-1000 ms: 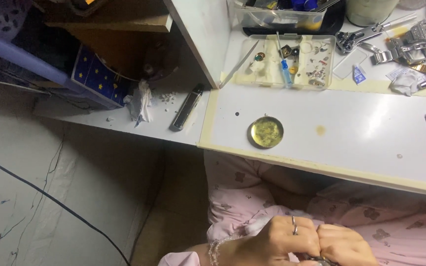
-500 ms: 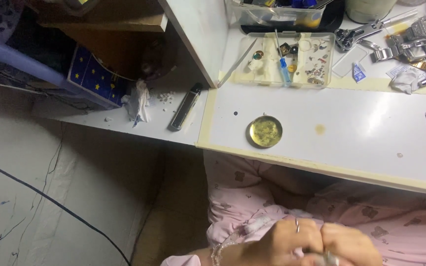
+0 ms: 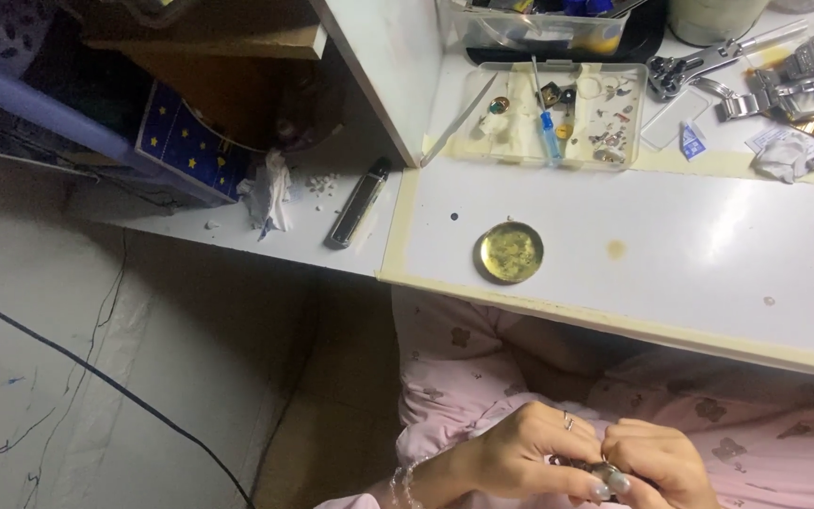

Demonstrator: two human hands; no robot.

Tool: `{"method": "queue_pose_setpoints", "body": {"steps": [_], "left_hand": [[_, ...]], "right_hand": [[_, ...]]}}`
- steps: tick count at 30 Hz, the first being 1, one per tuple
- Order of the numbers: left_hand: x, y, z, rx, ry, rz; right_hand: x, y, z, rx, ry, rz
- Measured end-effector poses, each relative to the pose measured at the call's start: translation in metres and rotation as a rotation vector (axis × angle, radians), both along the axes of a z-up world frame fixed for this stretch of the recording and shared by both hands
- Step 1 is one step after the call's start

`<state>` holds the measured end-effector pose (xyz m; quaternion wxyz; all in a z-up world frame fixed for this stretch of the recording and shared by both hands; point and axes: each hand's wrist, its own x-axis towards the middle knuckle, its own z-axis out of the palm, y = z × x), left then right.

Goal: The person works at a watch repair bench on a metal wristwatch, using a small hammer and a punch tool to tap and adjust the watch band links. They pick up small pins and parts from a small dish, reposition the watch, and press components into place by hand.

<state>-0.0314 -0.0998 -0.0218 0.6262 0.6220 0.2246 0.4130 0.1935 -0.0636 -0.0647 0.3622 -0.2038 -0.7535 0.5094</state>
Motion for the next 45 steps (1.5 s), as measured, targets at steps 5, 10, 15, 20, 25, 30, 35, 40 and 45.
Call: {"method": "queue_pose_setpoints", "body": {"steps": [5,10,15,20,25,30,35,40,45], "left_hand": [[-0.001,-0.001,0.004,-0.01,-0.038,-0.023],[-0.004,0.009,0.033,0.245,0.12,0.078],[0.006,0.019,0.054,0.42,0.434,0.228],[0.013,0.026,0.067,0.516,0.452,0.306],[0.015,0.028,0.066,0.603,0.44,0.284],[0.017,0.032,0.065,0.607,0.376,0.223],[0.019,0.03,0.054,0.517,0.231,0.119],[0.033,0.026,0.041,0.336,0.074,0.159],[0.044,0.018,0.015,0.158,0.009,0.247]], "right_hand": [[0.002,0.003,0.004,0.146,0.007,0.057],[0.0,0.012,0.046,0.236,-0.07,0.034],[0.004,0.02,0.076,0.477,-0.264,-0.097],[0.014,0.018,0.081,0.565,-0.262,-0.103],[0.018,0.022,0.082,0.514,-0.206,-0.028],[0.016,0.026,0.078,0.501,-0.138,0.021],[0.002,0.021,0.073,0.347,0.141,0.023],[-0.002,0.013,0.066,0.154,0.198,-0.002],[-0.005,0.006,0.044,-0.072,0.225,-0.064]]}}
